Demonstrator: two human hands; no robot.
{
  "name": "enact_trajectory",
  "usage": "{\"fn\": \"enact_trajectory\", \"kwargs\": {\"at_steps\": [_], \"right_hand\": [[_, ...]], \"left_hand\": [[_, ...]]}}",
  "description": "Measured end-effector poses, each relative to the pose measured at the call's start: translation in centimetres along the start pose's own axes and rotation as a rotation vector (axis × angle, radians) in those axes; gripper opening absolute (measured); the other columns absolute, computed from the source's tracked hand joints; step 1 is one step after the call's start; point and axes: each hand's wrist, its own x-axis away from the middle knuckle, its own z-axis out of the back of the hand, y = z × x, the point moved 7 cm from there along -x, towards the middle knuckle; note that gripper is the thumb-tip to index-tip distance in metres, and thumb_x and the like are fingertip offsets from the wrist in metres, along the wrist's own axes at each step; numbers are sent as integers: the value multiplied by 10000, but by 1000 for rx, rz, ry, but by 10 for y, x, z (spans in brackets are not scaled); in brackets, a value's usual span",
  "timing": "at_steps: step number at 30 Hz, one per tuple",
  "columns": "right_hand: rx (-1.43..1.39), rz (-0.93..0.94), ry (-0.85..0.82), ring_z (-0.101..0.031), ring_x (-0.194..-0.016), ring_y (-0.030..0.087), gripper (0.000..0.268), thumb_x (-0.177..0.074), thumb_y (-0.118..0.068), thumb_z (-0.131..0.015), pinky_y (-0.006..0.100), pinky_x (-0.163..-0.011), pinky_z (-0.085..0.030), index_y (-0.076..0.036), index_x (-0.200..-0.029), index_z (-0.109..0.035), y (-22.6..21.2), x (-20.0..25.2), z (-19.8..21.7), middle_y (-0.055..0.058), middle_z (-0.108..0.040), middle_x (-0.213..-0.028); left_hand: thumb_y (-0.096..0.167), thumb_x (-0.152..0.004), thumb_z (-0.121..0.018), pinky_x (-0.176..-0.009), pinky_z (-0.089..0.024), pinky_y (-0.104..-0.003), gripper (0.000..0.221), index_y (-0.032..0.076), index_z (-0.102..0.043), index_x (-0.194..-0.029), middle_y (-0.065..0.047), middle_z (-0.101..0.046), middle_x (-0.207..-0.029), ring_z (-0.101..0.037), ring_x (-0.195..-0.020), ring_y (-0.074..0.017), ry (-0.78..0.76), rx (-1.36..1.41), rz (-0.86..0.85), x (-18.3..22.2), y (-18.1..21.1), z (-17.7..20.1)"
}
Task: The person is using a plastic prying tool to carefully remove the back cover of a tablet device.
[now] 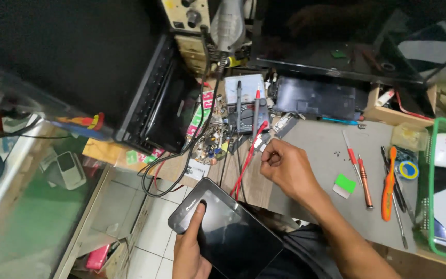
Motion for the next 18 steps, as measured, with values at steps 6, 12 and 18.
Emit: {"fn": "enact_trajectory", "kwargs": {"at_steps": [6, 12, 18], "right_hand": [[46, 48, -83, -377, -1133, 317, 856, -826, -453, -794, 488, -934, -368, -182, -1488, -322, -18, -10, -24, 81, -390, -1428], [87, 30, -134, -356, -1179, 325, 912, -810, -469, -812, 499, -956, -357, -189, -1509, -296, -26, -7, -37, 83, -361, -1461], [97, 18, -162, -335, -1225, 334, 968, -794, -484, -830, 510, -978, -346, -196, -1531, -271, -23, -10, -35, 84, -333, -1495]], "left_hand": [[225, -878, -657, -1024, -477, -389, 447, 31, -699, -1279, -130, -726, -1225, -637, -1152, -273, 10, 90, 16, 3, 20, 13], [231, -887, -650, -1013, -484, -394, 446, 22, -699, -1278, -137, -727, -1222, -642, -1140, -281, 0, 118, 63, -11, 10, 19], [238, -897, -642, -1002, -490, -399, 446, 13, -700, -1278, -145, -728, -1219, -647, -1127, -289, -13, 122, 79, -2, 18, 6]]}}
